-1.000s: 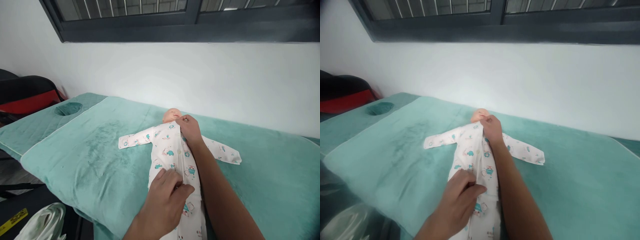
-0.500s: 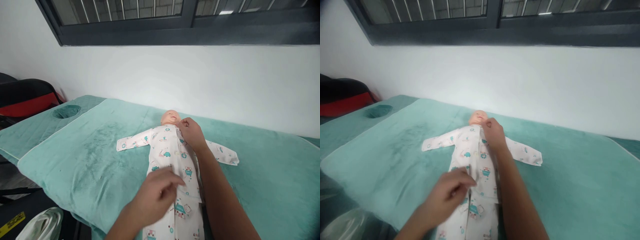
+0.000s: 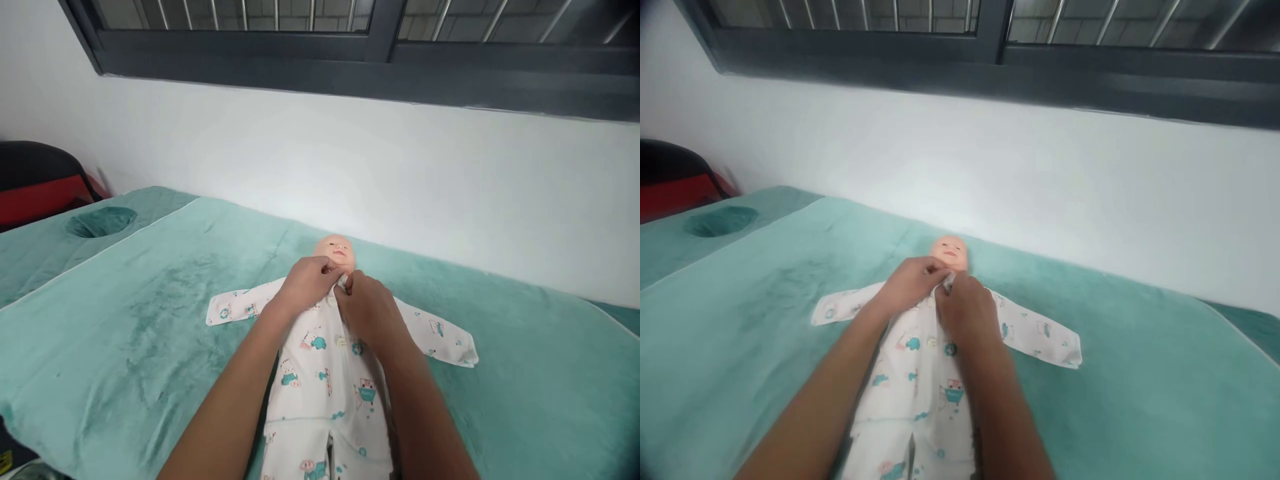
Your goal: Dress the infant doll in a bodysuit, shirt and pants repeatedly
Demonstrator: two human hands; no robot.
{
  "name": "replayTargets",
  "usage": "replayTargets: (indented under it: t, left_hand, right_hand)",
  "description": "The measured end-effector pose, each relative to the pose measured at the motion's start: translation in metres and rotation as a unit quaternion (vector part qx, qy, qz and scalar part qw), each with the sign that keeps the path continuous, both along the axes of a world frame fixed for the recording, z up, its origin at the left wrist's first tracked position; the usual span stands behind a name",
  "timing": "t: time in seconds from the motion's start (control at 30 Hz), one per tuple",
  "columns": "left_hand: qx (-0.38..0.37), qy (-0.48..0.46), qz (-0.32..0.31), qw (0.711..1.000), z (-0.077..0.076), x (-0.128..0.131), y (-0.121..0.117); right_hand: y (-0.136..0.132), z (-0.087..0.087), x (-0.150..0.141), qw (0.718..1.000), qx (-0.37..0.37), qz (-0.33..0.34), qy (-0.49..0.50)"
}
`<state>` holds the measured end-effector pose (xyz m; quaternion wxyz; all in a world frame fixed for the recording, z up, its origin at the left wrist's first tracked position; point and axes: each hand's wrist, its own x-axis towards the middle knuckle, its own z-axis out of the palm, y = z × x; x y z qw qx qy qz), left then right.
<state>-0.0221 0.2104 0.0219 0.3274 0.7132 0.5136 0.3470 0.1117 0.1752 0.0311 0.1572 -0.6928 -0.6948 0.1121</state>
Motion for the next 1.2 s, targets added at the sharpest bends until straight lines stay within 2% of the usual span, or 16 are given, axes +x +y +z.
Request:
replayTargets:
  t: [0.1, 0.2, 0.27, 0.33, 0.4, 0.7, 0.87, 1.03, 1.2]
  left_hand:
    - [-0.007, -0.043, -0.018, 0.999, -0.001, -0.005, -0.004]
    - [-0.010, -0.106, 0.015, 0.994, -0.003, -0.006, -0.007]
    - [-0.031, -0.175, 0.036, 0.983, -0.004, -0.003, -0.009]
    - [-0.060, -0.237, 0.041, 0.969, -0.006, 0.000, -0.011]
    - [-0.074, -0.268, 0.032, 0.960, -0.006, 0.002, -0.013]
    - [-0.099, -0.292, -0.020, 0.951, -0.009, -0.003, -0.010]
    - [-0.103, -0.303, -0.049, 0.946, -0.012, -0.004, -0.009]
    - [-0.097, -0.312, -0.032, 0.945, -0.014, -0.004, -0.009]
    - [-0.094, -0.296, -0.027, 0.950, -0.010, -0.002, -0.013]
  right_hand:
    - [0.010, -0.006, 0.010, 0.997, 0.007, 0.011, 0.076]
    - [0.018, -0.013, 0.019, 0.976, 0.017, 0.012, 0.216]
    - [0.021, -0.018, 0.021, 0.940, 0.017, 0.008, 0.341]
    - [0.022, -0.021, 0.019, 0.892, 0.025, 0.004, 0.452]
    - [0.022, -0.023, 0.016, 0.856, 0.028, 0.005, 0.516]
    - [0.020, -0.026, 0.014, 0.816, -0.017, 0.016, 0.578]
    - [0.021, -0.028, 0.014, 0.817, -0.012, 0.011, 0.577]
    - [0.021, -0.027, 0.017, 0.827, -0.030, 0.026, 0.560]
    - [0.020, -0.026, 0.022, 0.833, -0.056, 0.060, 0.547]
